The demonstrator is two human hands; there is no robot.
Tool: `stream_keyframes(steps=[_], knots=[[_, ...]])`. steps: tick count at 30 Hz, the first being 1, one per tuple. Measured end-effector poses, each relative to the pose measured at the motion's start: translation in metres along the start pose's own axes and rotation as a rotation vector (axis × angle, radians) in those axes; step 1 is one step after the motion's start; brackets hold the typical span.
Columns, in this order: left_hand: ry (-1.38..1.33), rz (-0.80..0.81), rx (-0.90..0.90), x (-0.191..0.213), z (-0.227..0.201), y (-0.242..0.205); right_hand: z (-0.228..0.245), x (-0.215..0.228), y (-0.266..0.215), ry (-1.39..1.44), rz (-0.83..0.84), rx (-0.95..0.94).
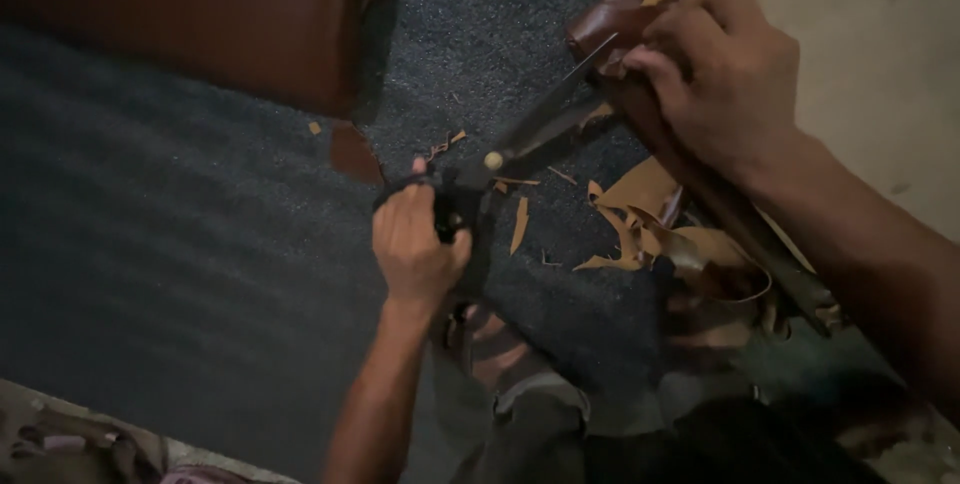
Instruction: The recorder trims excess upholstery fabric or leather from furniture frames using scissors.
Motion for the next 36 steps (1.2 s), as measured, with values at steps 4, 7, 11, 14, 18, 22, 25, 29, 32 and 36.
stream_keyframes(steps=[4, 7, 11, 14, 18, 22, 25, 29, 32, 36], knots=[[0.017, 0.02, -0.06, 0.009, -0.011, 0.039, -0.013, -0.002, -0.008, 0.075, 0.001, -0.106], [0.06, 0.042, -0.076, -0.001, -0.011, 0.052, -0.022, 0.003, -0.023, 0.12, -0.019, -0.204], [0.132, 0.042, -0.112, 0.003, -0.017, 0.072, -0.025, 0.01, -0.065, 0.177, -0.052, -0.311], [0.132, 0.018, -0.103, 0.004, -0.025, 0.083, -0.019, 0.014, -0.073, 0.244, -0.016, -0.342], [0.243, -0.064, -0.147, 0.007, -0.026, 0.096, -0.022, 0.012, -0.067, 0.208, -0.004, -0.382], [0.299, 0.117, -0.134, -0.005, -0.001, 0.102, -0.035, 0.006, -0.08, 0.262, -0.103, -0.375], [0.294, 0.219, -0.13, -0.002, 0.007, 0.099, -0.048, 0.003, -0.091, 0.348, -0.163, -0.389], [0.057, 0.065, -0.125, 0.026, -0.002, 0.08, -0.04, 0.009, -0.081, 0.339, -0.108, -0.539], [0.062, 0.012, -0.076, 0.028, -0.005, 0.049, -0.031, 0.004, -0.062, 0.139, 0.081, -0.472], [0.009, 0.073, -0.051, 0.027, -0.014, 0.037, -0.013, 0.01, -0.051, -0.004, 0.071, -0.267]])
Point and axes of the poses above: each hand's wrist, its own y-axis towards the middle knuckle, its own x-axis out of the back of the hand, z = x × y, the point moved 5 cm from there along y, towards the middle knuckle, and after that the axes turned 4 degrees about -x, right-handed, at the moved point
